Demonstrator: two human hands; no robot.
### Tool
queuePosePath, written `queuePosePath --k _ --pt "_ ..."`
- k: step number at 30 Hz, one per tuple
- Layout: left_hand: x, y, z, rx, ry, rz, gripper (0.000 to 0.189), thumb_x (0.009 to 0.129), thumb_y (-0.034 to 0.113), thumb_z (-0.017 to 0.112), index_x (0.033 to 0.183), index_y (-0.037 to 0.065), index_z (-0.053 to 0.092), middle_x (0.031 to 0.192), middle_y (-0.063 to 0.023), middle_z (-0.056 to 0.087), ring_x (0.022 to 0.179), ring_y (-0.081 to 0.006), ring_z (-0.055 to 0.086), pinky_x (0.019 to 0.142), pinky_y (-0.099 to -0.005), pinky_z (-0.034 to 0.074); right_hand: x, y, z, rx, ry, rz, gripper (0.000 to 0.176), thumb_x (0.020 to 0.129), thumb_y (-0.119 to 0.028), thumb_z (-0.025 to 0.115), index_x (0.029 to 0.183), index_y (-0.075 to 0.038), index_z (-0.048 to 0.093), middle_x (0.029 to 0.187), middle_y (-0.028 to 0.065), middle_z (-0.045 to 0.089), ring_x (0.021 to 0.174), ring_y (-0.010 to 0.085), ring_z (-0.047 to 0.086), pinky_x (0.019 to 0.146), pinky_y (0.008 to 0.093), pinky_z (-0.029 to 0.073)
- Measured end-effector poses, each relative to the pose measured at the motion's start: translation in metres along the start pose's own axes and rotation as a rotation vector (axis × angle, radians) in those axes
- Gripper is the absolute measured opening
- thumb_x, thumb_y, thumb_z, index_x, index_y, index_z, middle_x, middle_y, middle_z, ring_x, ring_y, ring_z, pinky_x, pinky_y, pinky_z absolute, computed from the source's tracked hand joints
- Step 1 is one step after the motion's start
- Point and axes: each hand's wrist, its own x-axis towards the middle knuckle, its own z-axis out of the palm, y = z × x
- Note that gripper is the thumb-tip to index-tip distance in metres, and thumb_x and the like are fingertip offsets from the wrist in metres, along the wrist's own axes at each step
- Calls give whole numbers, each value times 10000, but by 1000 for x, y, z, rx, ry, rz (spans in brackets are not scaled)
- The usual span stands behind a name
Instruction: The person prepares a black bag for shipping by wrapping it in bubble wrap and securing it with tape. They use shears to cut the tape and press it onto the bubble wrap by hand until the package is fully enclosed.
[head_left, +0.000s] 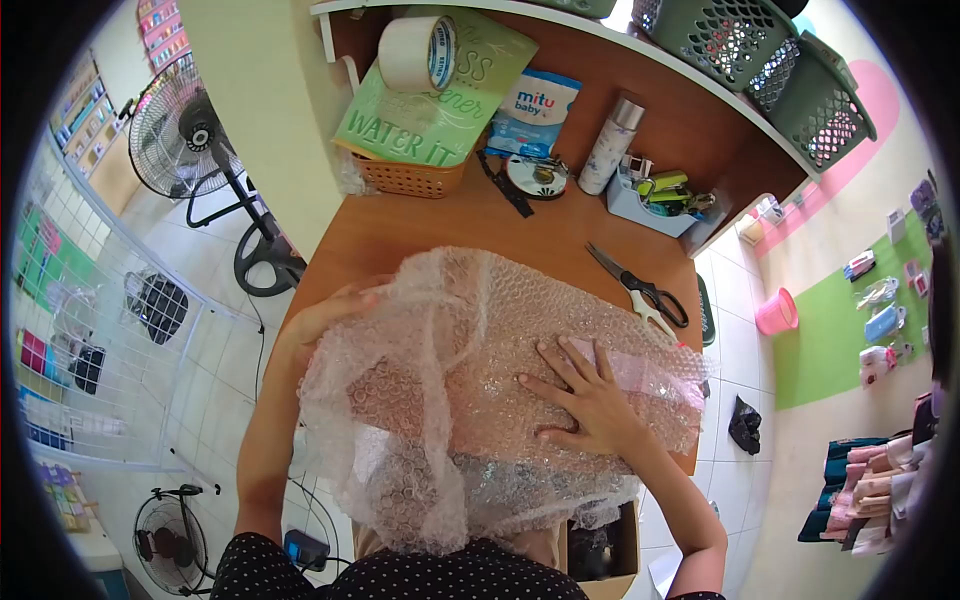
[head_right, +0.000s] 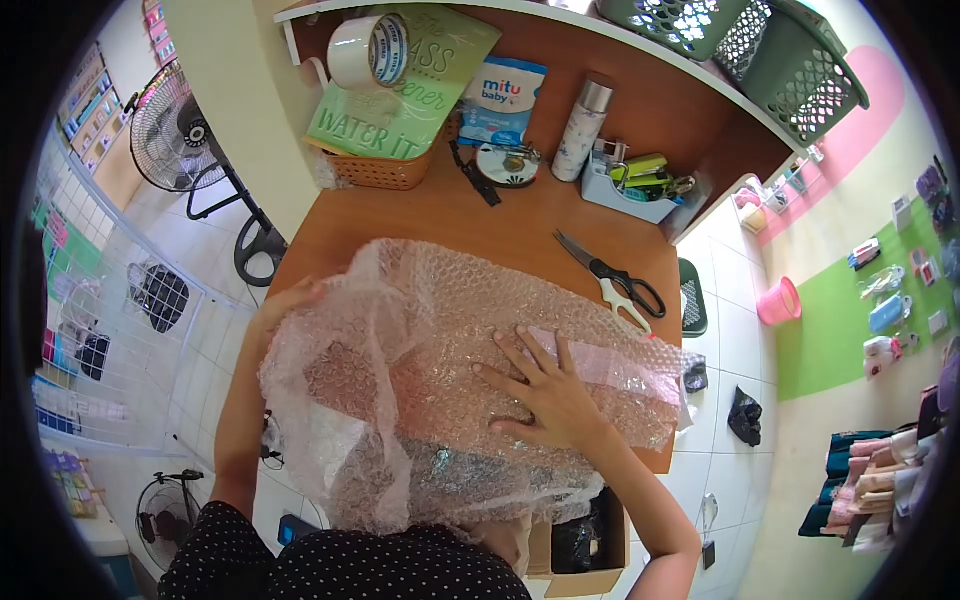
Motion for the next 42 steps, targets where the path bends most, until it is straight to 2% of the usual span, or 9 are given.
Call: queuePosePath --k 2,6,11,18,22,28,32,37,42 --pt "-5 2 -18 -283 113 -66 447 833 246 670 1192 2 566 1120 -107 618 1020 -206 585 933 -338 449 3 6 -2 -19 -30 -24 683 819 -633 496 1396 -280 402 1513 101 241 1400 366 161 1099 622 49" --pt "23 50 -76 554 461 249 431 822 328 702 1126 37 610 614 40 510 486 -49 414 462 -216 325 12 37 -7 8 4 -27 696 818 -635 490 1402 -268 393 1511 106 243 1403 371 149 1106 610 56" --pt "51 68 -122 1283 789 654 278 796 302 717 938 76 642 459 34 306 425 -49 273 423 -279 198 21 70 -24 -138 -4 -36 699 820 -633 485 1405 -261 392 1512 116 241 1407 355 148 1115 593 37" --pt "44 29 -119 2002 711 460 482 786 375 644 1167 90 567 964 -140 626 999 -270 583 830 -430 432 9 78 -28 -119 -92 -23 684 829 -596 490 1413 -258 379 1526 101 214 1414 344 137 1124 575 34" --pt "14 25 -20 1846 712 563 803 770 414 652 1431 109 314 1432 -186 347 1344 -406 253 1055 -563 221 16 45 -16 -63 -52 122 657 844 -545 502 1402 -215 390 1535 102 185 1421 326 125 1117 589 59" --pt "17 -60 44 1757 131 424 867 762 616 582 1452 173 300 1511 -180 201 1369 -471 143 1071 -631 101 33 33 -12 -25 111 8 592 846 -407 567 1367 -162 432 1462 129 343 1369 312 283 1094 580 162" --pt "12 -63 40 1737 137 377 879 751 660 559 1451 193 304 1526 -168 166 1382 -469 109 1056 -663 83 23 105 -68 150 672 415 316 770 -160 637 1057 -30 659 964 155 674 930 305 640 846 394 474" --pt "-4 -67 56 1744 93 371 885 742 680 552 1445 195 319 1525 -169 169 1380 -469 122 1049 -668 93 2 229 -71 70 356 543 271 716 -140 704 965 -33 684 689 119 655 656 209 638 632 330 514" --pt "-18 -74 66 1725 73 309 929 713 676 579 1454 187 304 1538 -154 144 1401 -441 71 1073 -640 40 14 169 -86 338 2 549 362 631 -133 755 973 -49 672 811 120 654 748 228 635 700 323 508"
